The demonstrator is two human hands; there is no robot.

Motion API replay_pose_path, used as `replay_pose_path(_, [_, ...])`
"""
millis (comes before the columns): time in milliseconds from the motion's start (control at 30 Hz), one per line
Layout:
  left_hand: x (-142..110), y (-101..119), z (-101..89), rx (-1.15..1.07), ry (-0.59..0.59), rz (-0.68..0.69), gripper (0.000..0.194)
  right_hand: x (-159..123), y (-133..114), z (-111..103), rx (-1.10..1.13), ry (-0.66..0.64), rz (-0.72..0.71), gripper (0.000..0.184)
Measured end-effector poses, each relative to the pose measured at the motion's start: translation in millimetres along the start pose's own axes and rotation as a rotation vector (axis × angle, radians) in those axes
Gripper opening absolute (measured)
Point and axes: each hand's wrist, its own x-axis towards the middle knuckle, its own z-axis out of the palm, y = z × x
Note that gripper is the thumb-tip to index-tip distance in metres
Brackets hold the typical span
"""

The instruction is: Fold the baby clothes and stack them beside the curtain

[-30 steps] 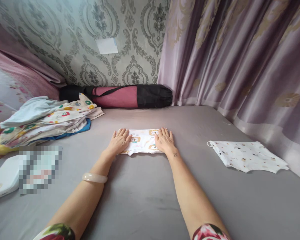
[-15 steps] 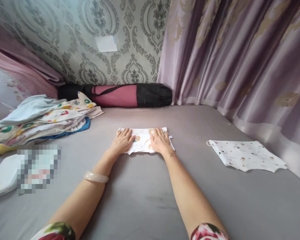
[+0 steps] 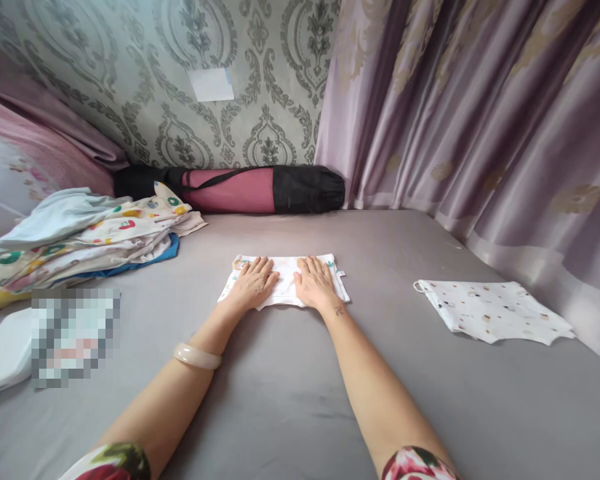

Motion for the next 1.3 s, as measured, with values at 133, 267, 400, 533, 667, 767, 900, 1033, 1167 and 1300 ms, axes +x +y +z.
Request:
replay_pose_path(133, [0.3,-1.2,2.6,-0.010,0.003,-0.004,0.052,0.0,0.6,1.8,-0.005,-0.002,0.003,0.056])
replay_pose_path(267, [-0.9,-0.9,-0.6,-0.008,0.006,-0.008,0.052,1.1,0.8,1.3,-0.009,-0.001,0.006,0.056])
replay_pose_path(400, [-1.5,4.1,-5.0,0.004,0.038,-0.001,0.053,1.6,-2.2,-1.9,0.003,0.032,0.002,0.057])
replay_pose_path(533, [-0.6,13.5,-5.2,-0.001,0.041,0.009,0.056,1.5,-7.3,-2.0,0.001,0.066,-0.019,0.059])
replay_pose_path(667, [-0.6,19.6,-1.7,-0.009,-0.053,0.048,0.057,0.8,-9.9,3.8,-0.049,0.033,-0.040,0.060])
replay_pose_path(767, [-0.9,19.8,-0.3,0.000,-0.076,0.043,0.057,0.6,-9.7,7.0,-0.068,0.034,-0.044,0.060])
replay_pose_path(900, [-1.2,18.6,-0.3,0.002,-0.061,0.043,0.056,0.3,-9.1,6.1,-0.081,0.041,-0.041,0.059])
replay_pose_path(1033, [-1.6,22.0,-3.7,0.001,-0.006,0.041,0.053,-1.0,-13.3,0.5,-0.066,0.048,-0.045,0.059])
replay_pose_path(1167, [-0.2,27.0,-6.8,-0.009,0.046,0.014,0.053,-0.5,-23.0,-0.4,-0.035,0.082,-0.088,0.059])
replay_pose_path(1300, [1.7,26.8,-2.4,-0.034,-0.041,0.002,0.051,2.6,-28.2,8.4,-0.013,0.040,-0.098,0.059])
